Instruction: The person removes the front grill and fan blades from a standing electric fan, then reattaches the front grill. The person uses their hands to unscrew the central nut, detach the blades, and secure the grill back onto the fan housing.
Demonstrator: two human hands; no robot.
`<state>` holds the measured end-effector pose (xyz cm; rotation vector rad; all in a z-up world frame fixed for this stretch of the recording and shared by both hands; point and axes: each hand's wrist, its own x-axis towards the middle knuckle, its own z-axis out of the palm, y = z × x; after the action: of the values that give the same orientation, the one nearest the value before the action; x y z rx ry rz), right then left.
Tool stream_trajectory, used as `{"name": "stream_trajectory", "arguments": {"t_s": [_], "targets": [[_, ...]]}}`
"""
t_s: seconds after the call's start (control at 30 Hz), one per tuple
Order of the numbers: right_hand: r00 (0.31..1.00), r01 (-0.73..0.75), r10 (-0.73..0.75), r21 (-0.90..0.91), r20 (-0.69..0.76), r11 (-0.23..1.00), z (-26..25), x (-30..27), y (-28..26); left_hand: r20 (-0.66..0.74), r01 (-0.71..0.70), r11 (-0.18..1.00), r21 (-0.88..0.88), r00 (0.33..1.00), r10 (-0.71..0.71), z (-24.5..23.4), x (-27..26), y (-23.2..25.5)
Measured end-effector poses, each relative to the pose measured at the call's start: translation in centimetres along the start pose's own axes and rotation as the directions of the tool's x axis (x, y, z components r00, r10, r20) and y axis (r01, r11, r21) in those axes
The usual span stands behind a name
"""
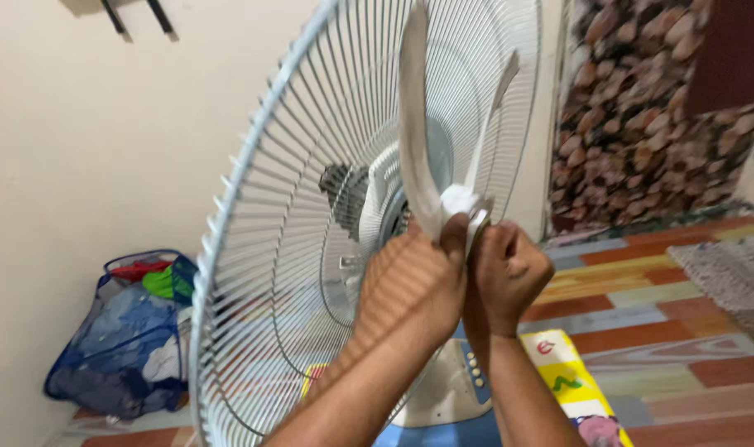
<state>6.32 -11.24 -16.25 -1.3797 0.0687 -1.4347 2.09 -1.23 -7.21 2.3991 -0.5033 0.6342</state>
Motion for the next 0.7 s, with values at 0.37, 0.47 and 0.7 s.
{"name": "stream_trajectory", "arguments": {"t_s": [0.37, 0.47, 0.7], "targets": [[0.986, -0.167, 0.167, 0.000, 0.012, 0.986, 0.5, 0.0, 0.2, 0.121, 0.082, 0.985, -0.152, 0.991, -0.063, -0.6, -0.3, -0.3], [0.979, -0.138, 0.153, -0.112, 0.133, 0.984, -1.6, 0.1, 0.2, 0.132, 0.022, 0.970, -0.243, 0.991, 0.010, 0.4, -1.0, -1.2], [0.949, -0.165, 0.162, -0.013, 0.272, 0.986, -6.2, 2.9, -0.2, -0.001, -0.243, 0.919, -0.309, 0.967, 0.256, 2.5, -3.6, -4.4]]}}
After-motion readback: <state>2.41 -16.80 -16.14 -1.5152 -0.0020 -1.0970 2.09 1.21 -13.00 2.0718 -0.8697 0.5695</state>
